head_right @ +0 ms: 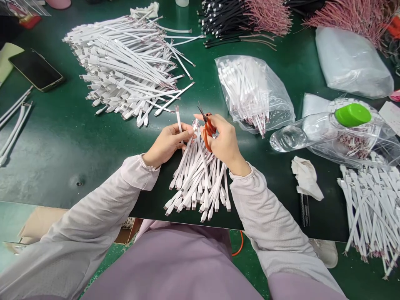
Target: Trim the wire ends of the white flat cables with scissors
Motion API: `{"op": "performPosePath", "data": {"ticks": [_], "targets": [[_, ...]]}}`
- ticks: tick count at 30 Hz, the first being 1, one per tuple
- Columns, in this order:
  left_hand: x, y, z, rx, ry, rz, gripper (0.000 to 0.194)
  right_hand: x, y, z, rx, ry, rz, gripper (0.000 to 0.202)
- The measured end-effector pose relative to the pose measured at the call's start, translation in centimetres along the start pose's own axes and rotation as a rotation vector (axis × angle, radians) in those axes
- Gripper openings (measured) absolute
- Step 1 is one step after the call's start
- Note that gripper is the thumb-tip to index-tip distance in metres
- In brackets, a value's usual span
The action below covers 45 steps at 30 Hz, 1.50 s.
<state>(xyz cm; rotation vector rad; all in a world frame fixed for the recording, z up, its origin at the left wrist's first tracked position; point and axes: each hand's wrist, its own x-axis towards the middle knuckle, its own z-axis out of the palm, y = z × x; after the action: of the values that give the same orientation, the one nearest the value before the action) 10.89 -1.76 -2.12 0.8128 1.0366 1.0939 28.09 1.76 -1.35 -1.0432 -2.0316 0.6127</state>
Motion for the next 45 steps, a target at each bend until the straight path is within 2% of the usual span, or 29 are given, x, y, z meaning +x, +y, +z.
{"op": "performPosePath", "data": {"ticks": [8, 20, 23, 27, 35, 45], "targets": [[-0.12, -0.02, 0.09, -0.003, 0.013, 0.022, 0.014, -0.24, 0.15, 0.02, 0.033, 0.090, 0.048, 0.019], [-0.21, 0.09, 0.15, -0.007, 0.062, 0.008, 0.011, -0.34, -0.18, 0.10, -0.218, 0.134, -0.137, 0.022], [-0.35, 0.11, 0.20, 0.035, 0.064, 0.026, 0.017, -0.34, -0.19, 0.18, -0.220, 0.145, -0.142, 0.024], [-0.39, 0.03, 0.17, 0.146, -0.005, 0.065, 0.033, -0.14, -0.26, 0.25, -0.146, 0.138, -0.107, 0.025], [0.02, -0.12, 0.02, 0.354, -0.101, 0.078, 0.044, 0.55, -0.80, 0.42, -0.123, 0.131, -0.101, 0.027], [-0.09, 0.07, -0.03, 0.371, -0.152, 0.068, 0.047, 0.52, -0.83, 0.26, -0.114, 0.150, -0.107, 0.022]]}}
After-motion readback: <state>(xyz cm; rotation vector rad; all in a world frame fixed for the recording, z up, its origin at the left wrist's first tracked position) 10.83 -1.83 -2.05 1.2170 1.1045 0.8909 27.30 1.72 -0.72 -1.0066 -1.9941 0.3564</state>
